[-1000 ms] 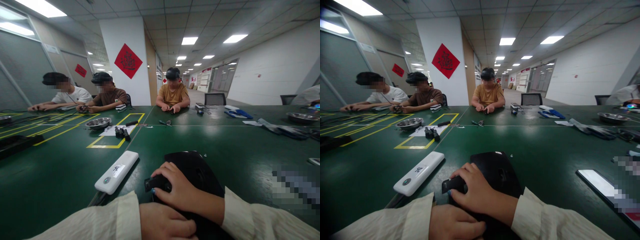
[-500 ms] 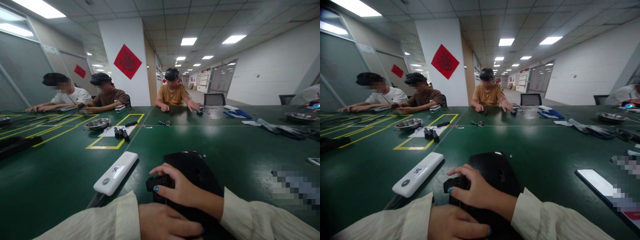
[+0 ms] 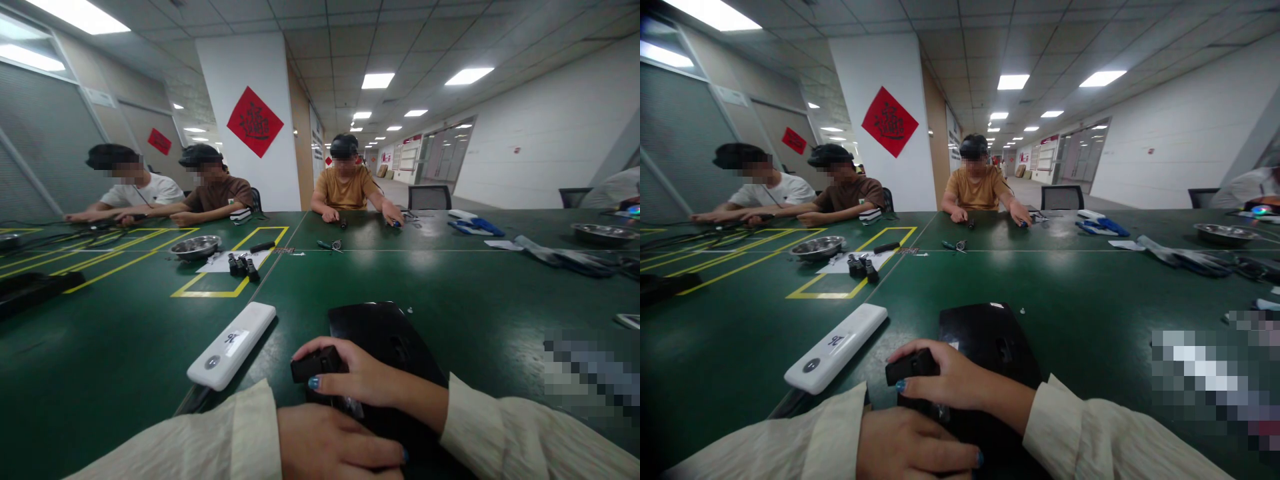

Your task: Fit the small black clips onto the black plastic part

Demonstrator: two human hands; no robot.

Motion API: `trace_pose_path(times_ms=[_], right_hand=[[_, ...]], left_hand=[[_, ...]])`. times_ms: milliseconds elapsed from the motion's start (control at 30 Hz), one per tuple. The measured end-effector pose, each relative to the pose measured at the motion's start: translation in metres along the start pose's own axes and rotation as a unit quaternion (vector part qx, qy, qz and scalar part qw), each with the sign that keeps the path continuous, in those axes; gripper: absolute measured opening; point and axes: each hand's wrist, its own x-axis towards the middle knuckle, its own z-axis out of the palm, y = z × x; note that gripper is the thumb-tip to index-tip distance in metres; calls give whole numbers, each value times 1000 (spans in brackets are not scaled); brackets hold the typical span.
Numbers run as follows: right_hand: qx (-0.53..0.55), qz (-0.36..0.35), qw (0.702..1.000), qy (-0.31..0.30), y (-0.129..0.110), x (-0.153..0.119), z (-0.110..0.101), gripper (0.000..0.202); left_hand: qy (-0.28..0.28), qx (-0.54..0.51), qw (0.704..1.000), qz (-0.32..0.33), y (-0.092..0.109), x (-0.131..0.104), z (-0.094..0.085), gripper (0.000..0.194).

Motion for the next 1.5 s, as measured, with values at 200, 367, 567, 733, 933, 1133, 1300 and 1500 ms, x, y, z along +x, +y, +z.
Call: trace_pose_path(times_ms=[200,367,567,733,933,1133,1300,1500], right_hand=[[-28,-7,1000,-5,1,0,-2,42],[-6,8,1000,-14,1,3,-1,45],[-22,-36,991,127,-2,-20,-2,46],[72,-55,967,237,-5,-51,-33,49],[74,-50,930,356,-5,-71,-69,56],[83,-58,928,359,-2,-74,-82,62],[-32,-72,918,389,-3,-70,-90,52],[-288,-73,889,349,4,-71,-93,37]], left_hand=[[-25,11,1000,-6,1,-1,-2,27],[-24,-4,1000,2,2,-3,-2,22],[-59,-354,896,-260,2,0,-4,25],[79,-746,309,-585,-1,8,-15,25],[43,-160,982,-95,1,-1,-6,20],[128,59,990,-17,-3,8,-4,19],[127,41,991,-9,-2,12,-5,21],[94,23,995,-17,-1,8,-2,20]])
